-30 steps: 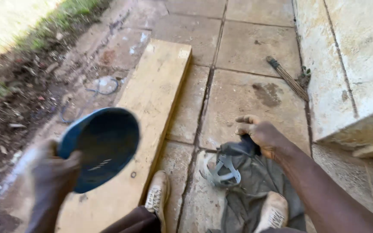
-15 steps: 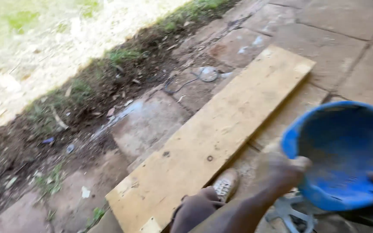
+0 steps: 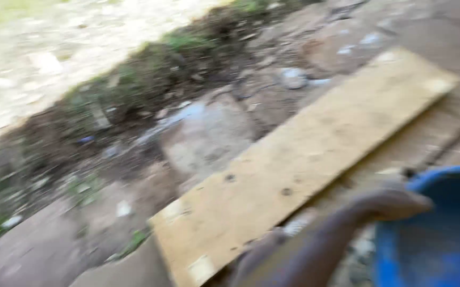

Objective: Cleaning a safety helmet and reassembling its internal suspension components.

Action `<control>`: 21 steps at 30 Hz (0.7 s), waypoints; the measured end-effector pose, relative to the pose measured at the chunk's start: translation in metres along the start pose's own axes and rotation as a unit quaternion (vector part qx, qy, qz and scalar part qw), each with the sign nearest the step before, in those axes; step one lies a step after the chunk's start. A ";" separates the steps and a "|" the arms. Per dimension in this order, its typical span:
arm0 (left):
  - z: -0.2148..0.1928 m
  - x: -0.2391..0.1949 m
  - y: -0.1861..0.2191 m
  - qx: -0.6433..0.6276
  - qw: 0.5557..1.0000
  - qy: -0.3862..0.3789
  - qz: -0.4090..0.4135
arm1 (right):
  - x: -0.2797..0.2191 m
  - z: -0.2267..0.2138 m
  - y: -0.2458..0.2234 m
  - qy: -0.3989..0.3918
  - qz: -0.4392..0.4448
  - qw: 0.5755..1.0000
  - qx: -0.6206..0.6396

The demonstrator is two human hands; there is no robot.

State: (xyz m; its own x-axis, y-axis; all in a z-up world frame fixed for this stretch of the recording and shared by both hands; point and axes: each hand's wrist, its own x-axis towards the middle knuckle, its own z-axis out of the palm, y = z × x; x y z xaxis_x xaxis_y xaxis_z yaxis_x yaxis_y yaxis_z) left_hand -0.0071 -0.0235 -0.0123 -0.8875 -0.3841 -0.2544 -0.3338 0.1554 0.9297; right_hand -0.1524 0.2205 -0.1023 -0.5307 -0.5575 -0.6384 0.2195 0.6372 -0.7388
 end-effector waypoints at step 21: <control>0.000 -0.052 0.004 -0.137 0.984 -0.016 -0.110 | -0.124 0.090 -0.097 0.145 -0.309 0.903 -0.261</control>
State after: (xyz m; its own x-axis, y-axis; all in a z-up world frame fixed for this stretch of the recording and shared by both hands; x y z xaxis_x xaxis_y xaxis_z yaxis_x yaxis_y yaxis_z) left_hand 0.0377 -0.0029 0.0041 -0.8149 -0.3514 -0.4610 -0.4242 -0.1805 0.8874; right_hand -0.0344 0.1805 0.0292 -0.6292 -0.7772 0.0004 -0.5673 0.4589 -0.6839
